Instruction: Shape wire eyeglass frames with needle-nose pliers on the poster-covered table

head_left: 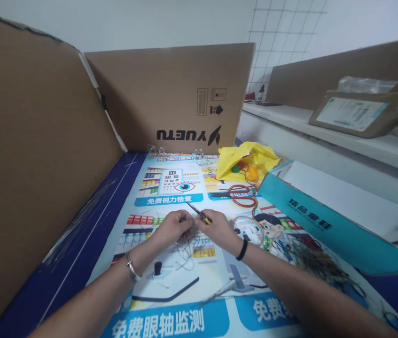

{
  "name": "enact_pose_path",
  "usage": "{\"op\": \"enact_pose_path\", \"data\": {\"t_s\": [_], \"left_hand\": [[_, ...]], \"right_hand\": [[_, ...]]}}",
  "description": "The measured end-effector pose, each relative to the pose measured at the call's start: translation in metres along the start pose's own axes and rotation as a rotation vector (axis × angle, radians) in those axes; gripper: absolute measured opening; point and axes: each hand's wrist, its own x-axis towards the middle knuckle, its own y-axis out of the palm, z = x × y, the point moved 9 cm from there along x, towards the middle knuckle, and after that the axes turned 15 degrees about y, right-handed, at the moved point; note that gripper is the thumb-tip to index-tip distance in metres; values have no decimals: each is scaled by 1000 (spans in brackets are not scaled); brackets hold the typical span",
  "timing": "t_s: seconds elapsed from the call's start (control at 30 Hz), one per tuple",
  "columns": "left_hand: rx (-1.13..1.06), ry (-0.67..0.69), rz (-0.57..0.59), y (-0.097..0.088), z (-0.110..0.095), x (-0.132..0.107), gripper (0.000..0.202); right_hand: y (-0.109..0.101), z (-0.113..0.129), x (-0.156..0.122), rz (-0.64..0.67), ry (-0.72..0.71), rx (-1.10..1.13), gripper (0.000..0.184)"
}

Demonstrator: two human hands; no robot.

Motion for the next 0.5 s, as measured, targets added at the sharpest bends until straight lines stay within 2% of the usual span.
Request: {"op": "enact_pose_path", "data": {"t_s": [0.2,0.5], "left_hand": [[158,73,2,-1,-14,0,10],[332,85,-103,-13,-20,-1,4]], "right_hand": [[-3,4,-2,-52,13,-75,8],[-10,1,-1,-114,-5,-11,9]]}}
